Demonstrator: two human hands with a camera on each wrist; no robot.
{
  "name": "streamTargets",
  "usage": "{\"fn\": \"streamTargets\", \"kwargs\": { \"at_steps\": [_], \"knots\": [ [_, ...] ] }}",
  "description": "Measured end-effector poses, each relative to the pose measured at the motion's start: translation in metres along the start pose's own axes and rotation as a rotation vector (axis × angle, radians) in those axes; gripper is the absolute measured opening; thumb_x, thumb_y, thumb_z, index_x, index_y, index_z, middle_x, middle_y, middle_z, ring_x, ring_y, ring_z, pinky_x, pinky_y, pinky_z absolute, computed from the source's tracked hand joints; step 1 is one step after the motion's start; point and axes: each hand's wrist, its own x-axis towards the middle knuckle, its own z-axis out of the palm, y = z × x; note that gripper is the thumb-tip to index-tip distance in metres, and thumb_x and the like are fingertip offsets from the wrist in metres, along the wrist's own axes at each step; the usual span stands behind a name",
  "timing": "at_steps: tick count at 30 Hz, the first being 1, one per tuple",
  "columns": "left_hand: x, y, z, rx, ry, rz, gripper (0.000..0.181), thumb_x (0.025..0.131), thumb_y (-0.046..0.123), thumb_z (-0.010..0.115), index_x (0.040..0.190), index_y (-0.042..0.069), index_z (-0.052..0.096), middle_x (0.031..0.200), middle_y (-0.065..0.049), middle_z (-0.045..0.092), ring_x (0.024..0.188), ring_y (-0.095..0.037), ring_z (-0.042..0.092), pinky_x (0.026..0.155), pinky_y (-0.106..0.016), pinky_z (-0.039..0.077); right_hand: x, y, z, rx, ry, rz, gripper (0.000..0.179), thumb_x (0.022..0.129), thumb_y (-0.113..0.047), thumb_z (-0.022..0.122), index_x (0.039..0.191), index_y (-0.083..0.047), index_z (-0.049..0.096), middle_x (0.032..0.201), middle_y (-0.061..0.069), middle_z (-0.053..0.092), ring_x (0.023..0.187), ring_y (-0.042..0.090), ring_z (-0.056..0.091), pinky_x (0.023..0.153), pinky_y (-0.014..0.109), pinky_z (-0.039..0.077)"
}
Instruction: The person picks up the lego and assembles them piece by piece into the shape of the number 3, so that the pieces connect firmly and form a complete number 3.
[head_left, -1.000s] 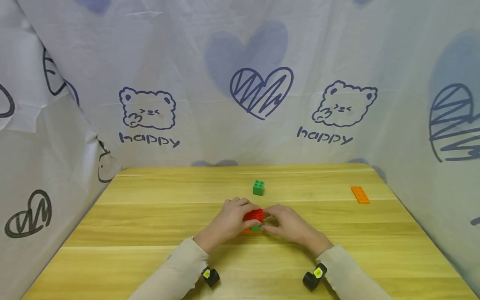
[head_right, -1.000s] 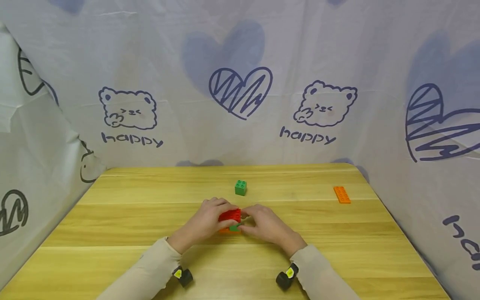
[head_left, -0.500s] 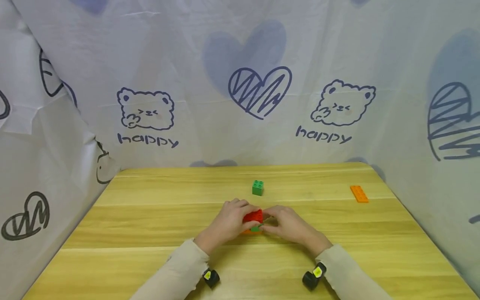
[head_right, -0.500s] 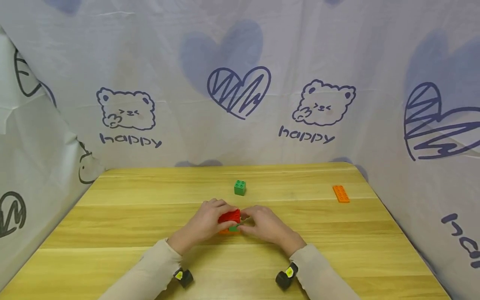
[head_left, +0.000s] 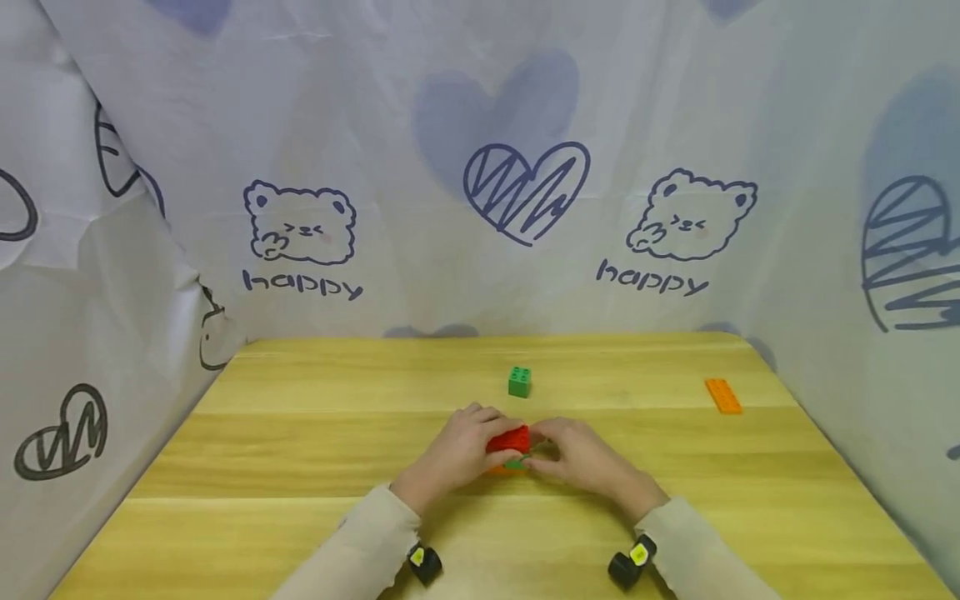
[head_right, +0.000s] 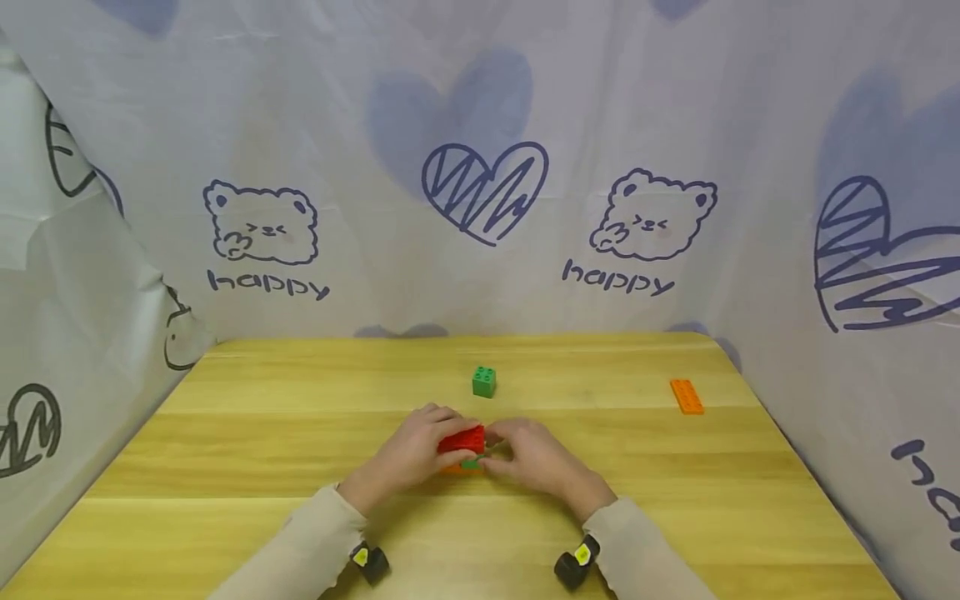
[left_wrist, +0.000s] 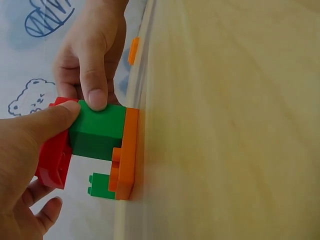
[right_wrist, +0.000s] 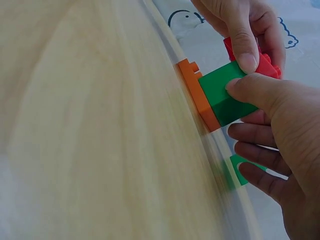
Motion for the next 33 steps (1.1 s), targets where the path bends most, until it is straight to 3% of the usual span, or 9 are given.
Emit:
{"fn": "streamTargets", "kwargs": {
  "at_steps": [12, 23, 33],
  "knots": [
    [-0.009, -0.006, 0.000, -0.051, -0.078, -0.015, 0.046, 0.096, 0.041, 0.060, 0.135, 0.017, 0.061, 0.117, 0.000, 0.064, 0.096, -0.016, 0.055, 0.080, -0.030, 0.049, -0.003, -0.005, 0.003, -0.029, -0.010, 0.010, 0.034, 0.091, -0.038, 0.070, 0.119, -0.018, 0.067, 0.109, -0.010, 0.068, 0.103, 0.010, 0.062, 0.091, 0.037, 0.050],
    [-0.010, -0.012, -0.005, -0.099, -0.045, -0.065, 0.045, 0.090, 0.040, 0.070, 0.124, 0.010, 0.065, 0.112, 0.000, 0.068, 0.089, -0.012, 0.057, 0.074, -0.024, 0.050, -0.001, -0.004, 0.003, -0.034, 0.004, 0.033, 0.032, 0.090, -0.037, 0.072, 0.115, -0.018, 0.068, 0.106, -0.009, 0.068, 0.099, 0.010, 0.062, 0.088, 0.036, 0.051],
    [-0.009, -0.013, -0.002, -0.037, 0.006, -0.009, 0.040, 0.090, 0.040, 0.071, 0.118, 0.013, 0.069, 0.106, 0.001, 0.067, 0.090, -0.013, 0.059, 0.077, -0.026, 0.051, -0.002, 0.000, 0.002, -0.035, -0.006, 0.054, 0.036, 0.090, -0.043, 0.070, 0.116, -0.019, 0.068, 0.109, -0.009, 0.067, 0.105, 0.013, 0.061, 0.091, 0.038, 0.050]
  ]
}}
